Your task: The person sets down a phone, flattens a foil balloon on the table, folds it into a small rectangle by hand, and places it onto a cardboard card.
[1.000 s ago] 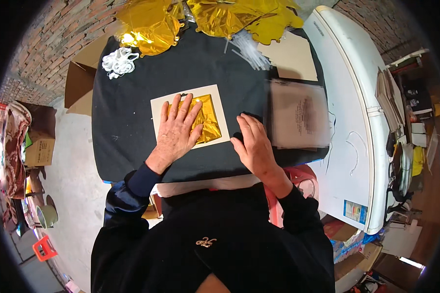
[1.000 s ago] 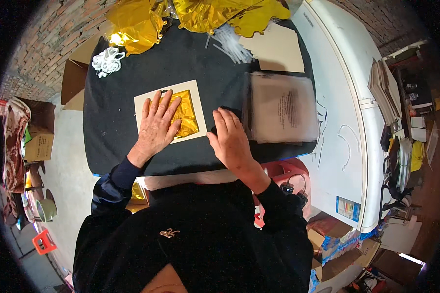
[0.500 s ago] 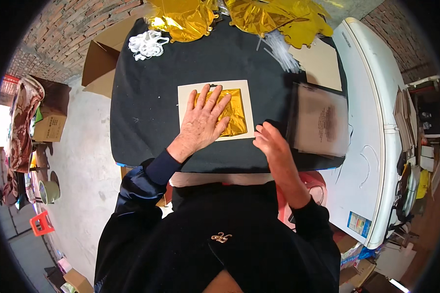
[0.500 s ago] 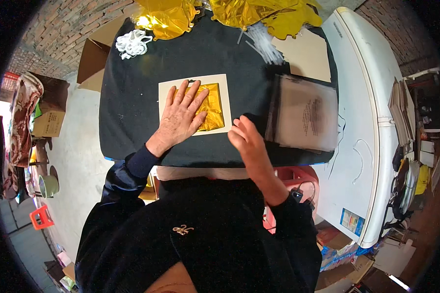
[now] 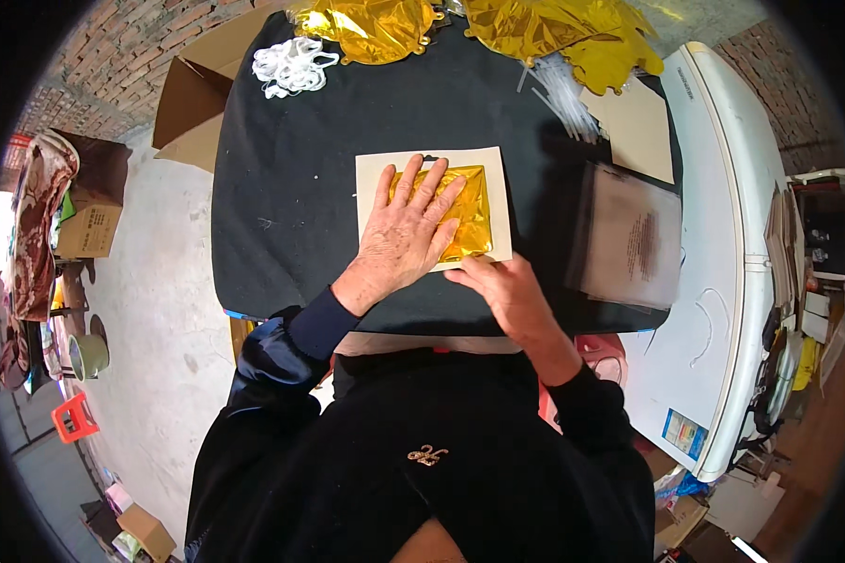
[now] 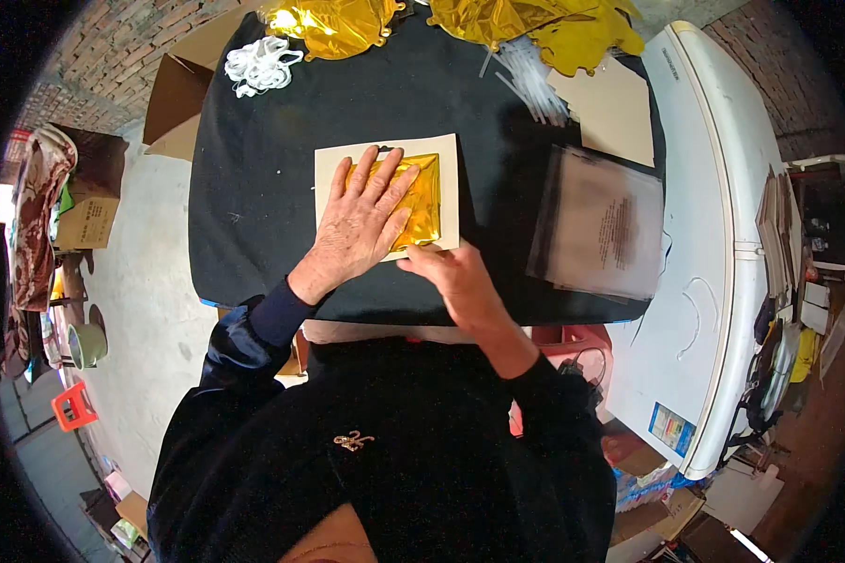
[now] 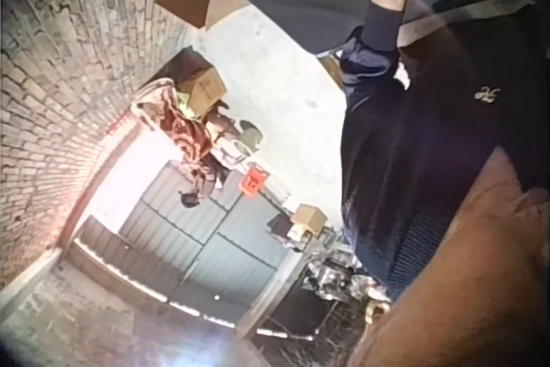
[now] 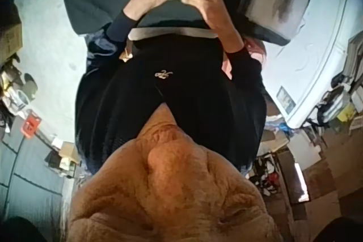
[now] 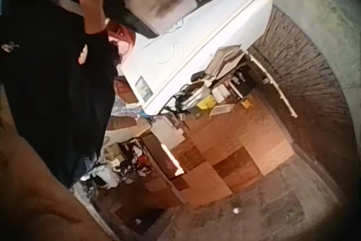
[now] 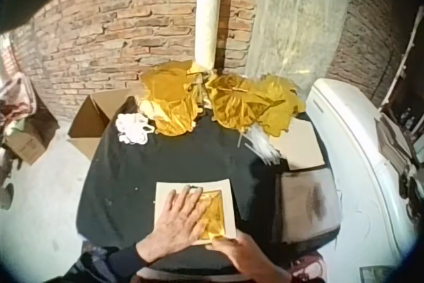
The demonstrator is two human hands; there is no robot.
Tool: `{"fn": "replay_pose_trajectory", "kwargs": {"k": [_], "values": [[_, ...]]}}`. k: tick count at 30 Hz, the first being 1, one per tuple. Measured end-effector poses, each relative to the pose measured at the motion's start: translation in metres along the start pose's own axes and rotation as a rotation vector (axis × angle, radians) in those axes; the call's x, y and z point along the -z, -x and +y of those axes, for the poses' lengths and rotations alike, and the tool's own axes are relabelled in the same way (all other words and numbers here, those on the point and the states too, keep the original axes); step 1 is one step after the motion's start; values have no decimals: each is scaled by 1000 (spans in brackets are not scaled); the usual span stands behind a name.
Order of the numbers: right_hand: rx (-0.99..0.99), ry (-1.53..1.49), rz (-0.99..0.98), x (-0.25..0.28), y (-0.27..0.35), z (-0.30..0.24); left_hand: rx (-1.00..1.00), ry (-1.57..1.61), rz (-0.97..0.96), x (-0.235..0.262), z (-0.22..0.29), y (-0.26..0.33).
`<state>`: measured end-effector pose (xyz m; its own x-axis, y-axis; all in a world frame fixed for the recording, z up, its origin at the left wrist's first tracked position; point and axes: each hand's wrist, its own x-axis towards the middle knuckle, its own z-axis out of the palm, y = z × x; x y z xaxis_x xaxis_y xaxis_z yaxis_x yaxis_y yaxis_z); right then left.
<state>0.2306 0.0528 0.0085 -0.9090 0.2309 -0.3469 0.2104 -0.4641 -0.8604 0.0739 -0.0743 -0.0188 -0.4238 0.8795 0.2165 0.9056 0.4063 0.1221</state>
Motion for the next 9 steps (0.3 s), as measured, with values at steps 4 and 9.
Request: {"fn": "replay_pose_trajectory", "kwargs": {"k": [4,9], "values": [[139,-133,74,-31,-10,16,9,35,2,-4,-2,0],[165,-167,159,-41,-25,22,1,126,51,-7,-6,0]]}}
